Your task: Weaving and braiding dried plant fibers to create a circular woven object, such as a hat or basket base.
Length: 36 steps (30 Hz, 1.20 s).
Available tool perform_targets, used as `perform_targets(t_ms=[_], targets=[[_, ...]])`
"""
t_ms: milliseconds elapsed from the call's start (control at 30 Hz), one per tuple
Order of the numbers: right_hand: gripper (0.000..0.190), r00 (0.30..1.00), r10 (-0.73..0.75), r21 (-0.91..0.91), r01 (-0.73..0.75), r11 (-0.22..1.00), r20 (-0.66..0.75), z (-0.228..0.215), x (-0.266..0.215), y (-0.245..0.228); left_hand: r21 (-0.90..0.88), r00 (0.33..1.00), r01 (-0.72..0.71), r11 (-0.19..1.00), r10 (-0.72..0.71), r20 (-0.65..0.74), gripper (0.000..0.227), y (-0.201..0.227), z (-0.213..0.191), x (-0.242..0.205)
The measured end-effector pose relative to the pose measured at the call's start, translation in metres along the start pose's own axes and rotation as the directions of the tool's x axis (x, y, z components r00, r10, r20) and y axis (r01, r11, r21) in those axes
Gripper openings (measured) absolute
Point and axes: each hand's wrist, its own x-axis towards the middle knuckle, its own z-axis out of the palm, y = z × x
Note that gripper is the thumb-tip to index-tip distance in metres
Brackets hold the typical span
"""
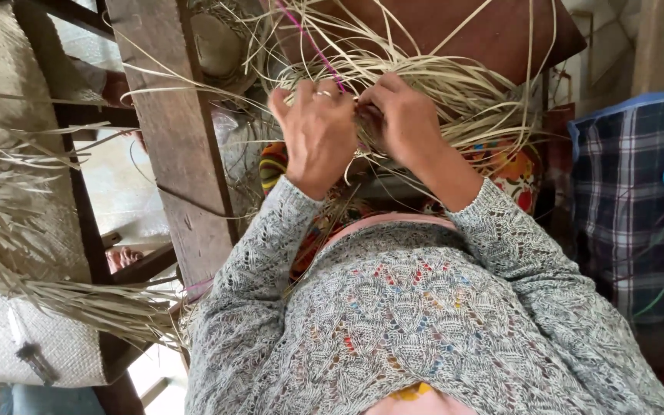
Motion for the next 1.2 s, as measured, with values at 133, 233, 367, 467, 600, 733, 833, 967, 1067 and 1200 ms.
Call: perform_targets(t_ms=[133,233,367,467,600,733,833,967,1067,1200], targets=[[0.009,1.0,0.004,0.024,-0.004,1.0,-0.007,0.002,0.0,0.004,0.012,0.893,0.055,0.998,-0.044,-0.448,0.009,-0.044,0.021,0.01],[0.009,1.0,-0.019,0.053,0.019,0.998,0.006,0.005,0.0,0.009,0.235,0.81,0.052,0.971,0.097,-0.578,0.008,-0.083,0.017,0.008],[0.009,0.999,-0.021,0.093,0.017,0.996,0.037,0.006,-0.002,0.016,0.399,0.634,0.247,0.883,0.164,-0.756,0.024,-0.157,0.002,0.001],[0.012,0.999,-0.032,0.134,0.028,0.991,0.028,0.0,0.0,0.014,0.168,0.6,0.346,0.923,-0.08,-0.796,0.039,-0.206,-0.012,-0.02],[0.012,0.999,-0.042,0.101,0.039,0.994,0.026,-0.001,-0.001,0.012,0.143,0.571,0.482,0.864,-0.186,-0.8,0.022,-0.214,-0.047,-0.033],[0.011,0.995,-0.042,-0.012,0.043,0.999,0.091,-0.004,0.002,0.013,-0.133,0.604,0.27,0.954,-0.276,-0.748,0.032,-0.155,-0.033,-0.025],[0.008,0.99,-0.001,-0.072,0.012,0.997,0.144,-0.01,0.008,0.003,-0.246,0.799,-0.164,0.955,-0.017,-0.6,0.031,-0.086,0.002,-0.02],[0.011,0.98,-0.009,-0.031,0.016,0.999,0.197,-0.021,0.017,-0.016,-0.26,0.965,-0.156,0.953,0.091,-0.245,0.018,-0.031,0.029,-0.015],[0.018,0.948,-0.009,-0.036,0.022,0.999,0.317,-0.03,0.022,-0.015,-0.317,0.949,-0.185,0.93,0.086,-0.302,0.023,-0.027,0.033,-0.011],[0.018,0.906,0.024,-0.085,0.013,0.996,0.422,-0.038,0.029,-0.01,-0.108,0.94,-0.165,0.98,0.124,-0.317,0.027,-0.031,0.025,-0.012]])
